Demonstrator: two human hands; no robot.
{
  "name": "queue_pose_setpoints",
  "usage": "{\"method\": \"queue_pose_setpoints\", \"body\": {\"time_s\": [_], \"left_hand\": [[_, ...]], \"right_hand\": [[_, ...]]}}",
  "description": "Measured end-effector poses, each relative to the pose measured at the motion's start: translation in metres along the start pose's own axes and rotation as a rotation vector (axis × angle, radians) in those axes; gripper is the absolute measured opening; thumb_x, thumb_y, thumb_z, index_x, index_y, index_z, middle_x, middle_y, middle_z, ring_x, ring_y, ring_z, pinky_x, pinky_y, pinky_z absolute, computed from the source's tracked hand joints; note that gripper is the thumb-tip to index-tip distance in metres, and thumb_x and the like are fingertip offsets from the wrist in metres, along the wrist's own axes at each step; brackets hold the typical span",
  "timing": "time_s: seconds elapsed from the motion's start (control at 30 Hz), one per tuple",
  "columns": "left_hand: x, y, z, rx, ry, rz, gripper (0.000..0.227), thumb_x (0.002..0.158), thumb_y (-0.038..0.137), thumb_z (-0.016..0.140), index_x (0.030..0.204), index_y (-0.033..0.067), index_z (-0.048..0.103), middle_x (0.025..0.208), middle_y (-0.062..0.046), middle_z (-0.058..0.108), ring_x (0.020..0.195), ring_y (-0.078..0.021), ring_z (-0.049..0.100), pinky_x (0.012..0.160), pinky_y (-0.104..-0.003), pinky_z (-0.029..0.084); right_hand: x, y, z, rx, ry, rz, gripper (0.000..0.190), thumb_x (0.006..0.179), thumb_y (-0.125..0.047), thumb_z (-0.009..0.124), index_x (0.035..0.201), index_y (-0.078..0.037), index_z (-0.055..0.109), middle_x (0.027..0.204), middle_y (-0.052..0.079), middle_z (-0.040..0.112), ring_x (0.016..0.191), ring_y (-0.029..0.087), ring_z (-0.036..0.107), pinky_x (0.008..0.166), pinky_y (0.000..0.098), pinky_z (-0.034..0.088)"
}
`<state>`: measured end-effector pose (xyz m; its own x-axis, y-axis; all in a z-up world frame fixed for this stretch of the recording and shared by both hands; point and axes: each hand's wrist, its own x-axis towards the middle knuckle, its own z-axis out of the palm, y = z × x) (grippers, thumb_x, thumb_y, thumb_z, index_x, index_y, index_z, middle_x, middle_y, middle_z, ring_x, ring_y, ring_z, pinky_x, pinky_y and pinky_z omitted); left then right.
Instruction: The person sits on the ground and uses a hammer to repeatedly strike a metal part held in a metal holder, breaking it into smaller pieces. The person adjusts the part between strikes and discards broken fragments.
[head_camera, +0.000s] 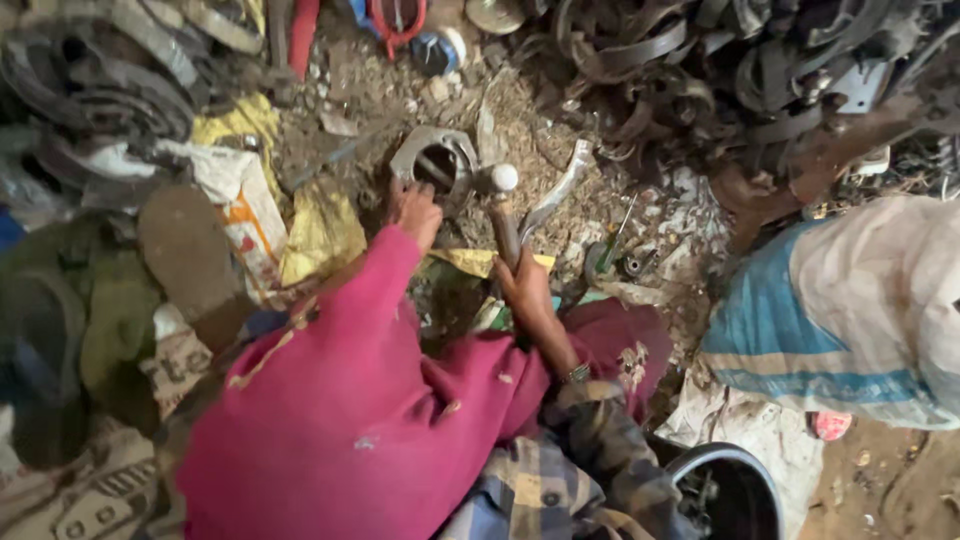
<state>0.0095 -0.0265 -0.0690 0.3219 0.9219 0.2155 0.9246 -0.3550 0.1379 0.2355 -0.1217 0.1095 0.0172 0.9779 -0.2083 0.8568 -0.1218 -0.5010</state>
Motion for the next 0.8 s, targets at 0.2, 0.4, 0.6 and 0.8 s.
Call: {"method": "queue_pose_setpoints", "body": {"time_s": [0.2,0.4,0.6,0.8], "left_hand": [[-0.02,0.008,0.009,-0.896,0.028,-0.291,0.014,0.096,0.024,0.062,0.109,0.024,0.067,0.118,-0.001,0.06,0.118,-0.0225,0.056,0.106,-0.055,0.042],[-0.009,0.001,-0.033,0.024,-0.13,0.017,0.014,0.084,0.028,0.069,0.079,0.0215,0.079,0.102,-0.008,0.068,0.111,-0.0289,0.059,0.096,-0.054,0.037],[-0.011,-0.003,-0.032,-0.018,-0.142,0.013,0.014,0.083,0.03,0.069,0.08,0.0211,0.08,0.106,-0.008,0.069,0.115,-0.0288,0.059,0.099,-0.056,0.036],[0.006,-0.006,-0.036,0.014,-0.151,0.023,0.015,0.078,0.028,0.068,0.081,0.0224,0.082,0.118,-0.009,0.07,0.122,-0.0297,0.057,0.101,-0.06,0.033]], "right_hand": [[-0.031,-0.039,-0.079,0.473,0.079,0.141,0.035,0.099,-0.03,0.069,0.112,0.001,0.062,0.074,0.007,0.067,0.061,0.014,0.062,0.049,0.0303,0.052],[-0.012,-0.107,-0.218,0.586,0.643,-0.74,0.034,0.111,-0.029,0.052,0.127,0.0,0.057,0.081,0.006,0.07,0.062,0.007,0.064,0.057,0.0269,0.052],[0.034,-0.02,-0.095,0.39,0.353,-0.096,0.025,0.102,-0.029,0.059,0.108,-0.005,0.061,0.082,0.008,0.066,0.063,0.019,0.061,0.052,0.0342,0.052],[0.001,0.03,0.016,0.049,0.228,-0.226,0.049,0.099,-0.036,0.072,0.122,0.006,0.058,0.081,0.023,0.066,0.067,0.033,0.067,0.058,0.0433,0.052]]}}
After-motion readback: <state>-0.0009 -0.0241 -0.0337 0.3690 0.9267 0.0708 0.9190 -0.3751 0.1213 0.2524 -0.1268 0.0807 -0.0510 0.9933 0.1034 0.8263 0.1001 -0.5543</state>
